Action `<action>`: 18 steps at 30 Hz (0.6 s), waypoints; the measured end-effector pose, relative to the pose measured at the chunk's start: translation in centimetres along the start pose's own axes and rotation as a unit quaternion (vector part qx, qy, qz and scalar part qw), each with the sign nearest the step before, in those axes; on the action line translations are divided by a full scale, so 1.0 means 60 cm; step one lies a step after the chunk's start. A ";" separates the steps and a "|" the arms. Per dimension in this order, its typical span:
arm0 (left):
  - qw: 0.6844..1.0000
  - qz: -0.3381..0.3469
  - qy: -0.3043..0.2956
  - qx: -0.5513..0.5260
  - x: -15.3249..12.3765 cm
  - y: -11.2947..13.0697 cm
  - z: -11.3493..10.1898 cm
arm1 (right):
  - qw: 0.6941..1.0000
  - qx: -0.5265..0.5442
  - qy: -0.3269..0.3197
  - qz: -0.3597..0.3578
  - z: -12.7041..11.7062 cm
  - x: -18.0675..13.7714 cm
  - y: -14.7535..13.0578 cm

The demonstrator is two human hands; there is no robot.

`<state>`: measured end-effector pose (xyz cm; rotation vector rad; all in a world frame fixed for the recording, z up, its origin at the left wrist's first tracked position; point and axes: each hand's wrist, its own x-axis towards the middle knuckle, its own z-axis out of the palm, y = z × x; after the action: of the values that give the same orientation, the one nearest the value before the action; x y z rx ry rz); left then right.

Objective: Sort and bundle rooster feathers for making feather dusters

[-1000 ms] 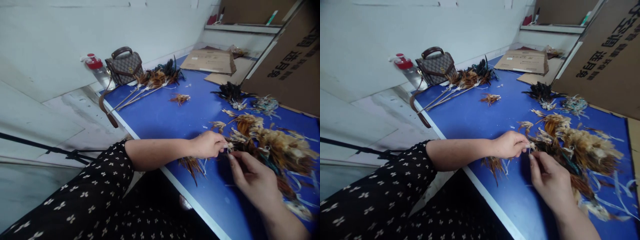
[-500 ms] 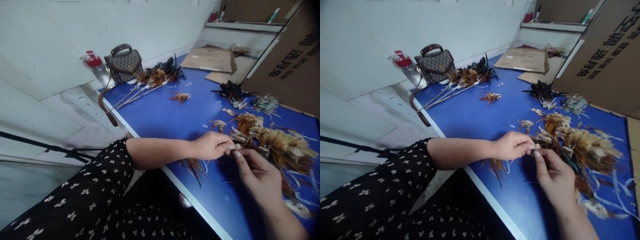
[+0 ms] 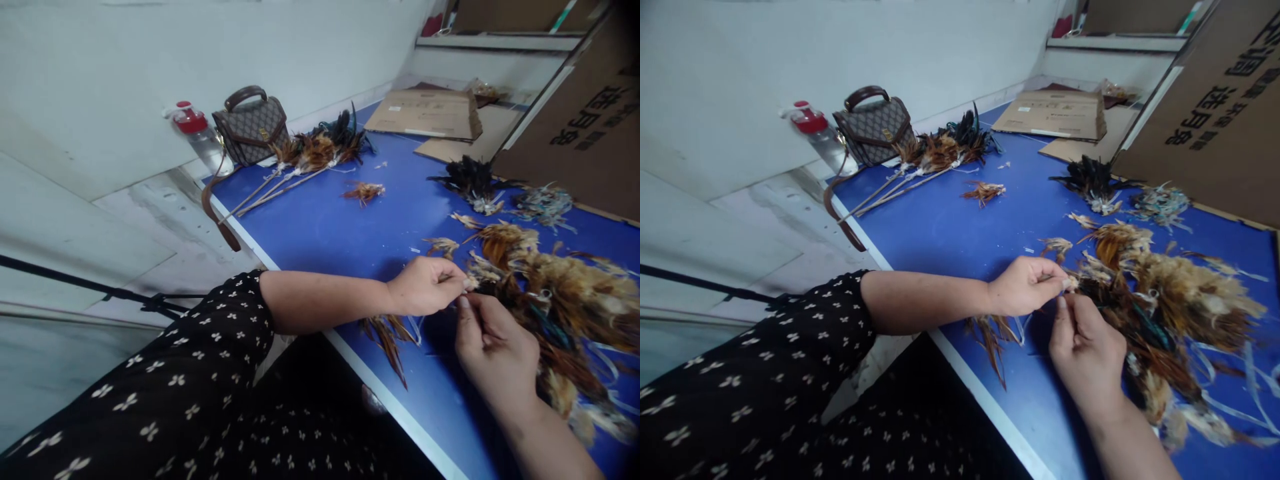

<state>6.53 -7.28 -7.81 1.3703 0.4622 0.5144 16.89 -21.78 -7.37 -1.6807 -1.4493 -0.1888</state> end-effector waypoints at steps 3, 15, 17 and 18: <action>0.999 -0.033 -0.005 -0.030 0.004 0.016 -0.003 | 1.000 0.005 0.010 0.025 0.005 -0.004 0.006; 0.966 -0.144 -0.062 -0.208 -0.014 0.055 -0.008 | 0.988 0.081 0.025 0.127 -0.019 -0.012 0.028; 0.964 -0.149 -0.063 -0.212 -0.013 0.054 -0.008 | 0.995 0.068 0.002 0.070 -0.021 -0.010 0.028; 0.963 -0.148 -0.064 -0.214 -0.012 0.053 -0.009 | 0.997 0.062 0.001 0.049 -0.021 -0.008 0.028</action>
<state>5.37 -6.90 -4.71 0.8920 0.4115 0.2554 18.69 -22.91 -7.76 -1.6444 -1.3448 -0.0455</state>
